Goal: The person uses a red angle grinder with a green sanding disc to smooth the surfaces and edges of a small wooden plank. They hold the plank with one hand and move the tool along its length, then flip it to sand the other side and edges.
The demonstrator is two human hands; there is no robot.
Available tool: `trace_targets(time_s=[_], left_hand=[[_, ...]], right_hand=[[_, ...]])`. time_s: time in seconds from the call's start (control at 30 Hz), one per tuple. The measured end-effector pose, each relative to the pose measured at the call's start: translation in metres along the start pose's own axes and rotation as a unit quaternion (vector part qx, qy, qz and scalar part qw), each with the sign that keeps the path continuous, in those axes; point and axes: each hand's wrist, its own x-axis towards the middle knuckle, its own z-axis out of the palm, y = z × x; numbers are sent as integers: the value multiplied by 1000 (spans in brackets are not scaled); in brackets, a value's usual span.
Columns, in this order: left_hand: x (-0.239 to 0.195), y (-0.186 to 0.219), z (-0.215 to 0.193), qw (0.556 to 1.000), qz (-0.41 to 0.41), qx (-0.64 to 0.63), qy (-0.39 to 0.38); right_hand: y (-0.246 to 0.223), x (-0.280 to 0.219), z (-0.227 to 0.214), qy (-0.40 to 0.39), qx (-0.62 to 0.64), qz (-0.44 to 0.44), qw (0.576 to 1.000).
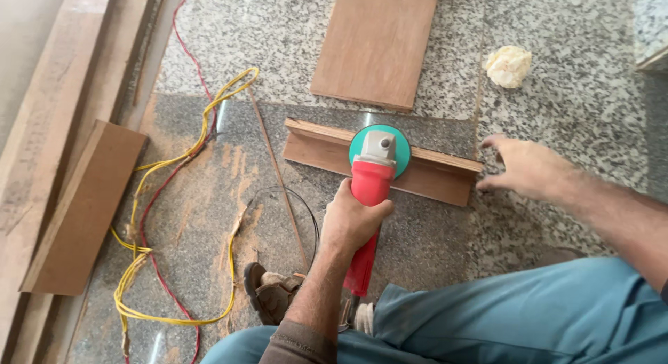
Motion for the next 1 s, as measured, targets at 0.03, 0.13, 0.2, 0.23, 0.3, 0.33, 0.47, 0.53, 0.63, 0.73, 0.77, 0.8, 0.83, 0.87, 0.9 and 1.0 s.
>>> trace_targets(time_s=[0.03, 0.13, 0.2, 0.23, 0.3, 0.33, 0.47, 0.53, 0.63, 0.73, 0.77, 0.8, 0.83, 0.87, 0.9, 1.0], left_hand=[[4, -2, -3, 1000, 1, 1, 9], [17, -12, -15, 999, -31, -29, 25], [24, -19, -25, 996, -57, -51, 38], [29, -20, -31, 995, -61, -56, 47], [34, -21, -40, 994, -62, -70, 65], [35, -21, -43, 992, -58, -77, 75], [30, -23, -42, 991, -83, -58, 89], [23, -21, -36, 994, -72, -44, 68], [15, -13, -19, 998, -64, -22, 17], [8, -5, -6, 1000, -12, 3, -1], [7, -4, -3, 1000, 13, 12, 1], [7, -4, -2, 1000, 2, 12, -5], [7, -5, -3, 1000, -10, 13, -9], [8, -6, -4, 1000, -22, 13, -13], [11, -7, -7, 999, -41, -3, -5], [17, -11, -24, 997, -65, -42, 30]], right_hand=[[7, 10, 14, 15, -14, -44, 999], [21, 35, 48, 80, 21, -129, 988], [22, 42, 59, 74, 51, -109, 990], [22, 43, 59, 48, 57, -65, 995], [18, 39, 52, 27, 56, -14, 998], [16, 37, 49, 31, 50, -7, 998], [4, 29, 39, 28, 59, 26, 998], [3, 29, 38, 46, 87, 25, 995], [5, 30, 41, 54, 139, 39, 988], [5, 30, 43, 49, 162, 57, 984], [5, 29, 44, 46, 163, 61, 984], [6, 28, 44, 50, 163, 59, 984], [5, 27, 44, 54, 162, 55, 984], [4, 26, 43, 58, 162, 51, 984], [3, 26, 43, 55, 164, 54, 983], [1, 23, 40, 56, 162, 53, 984]])
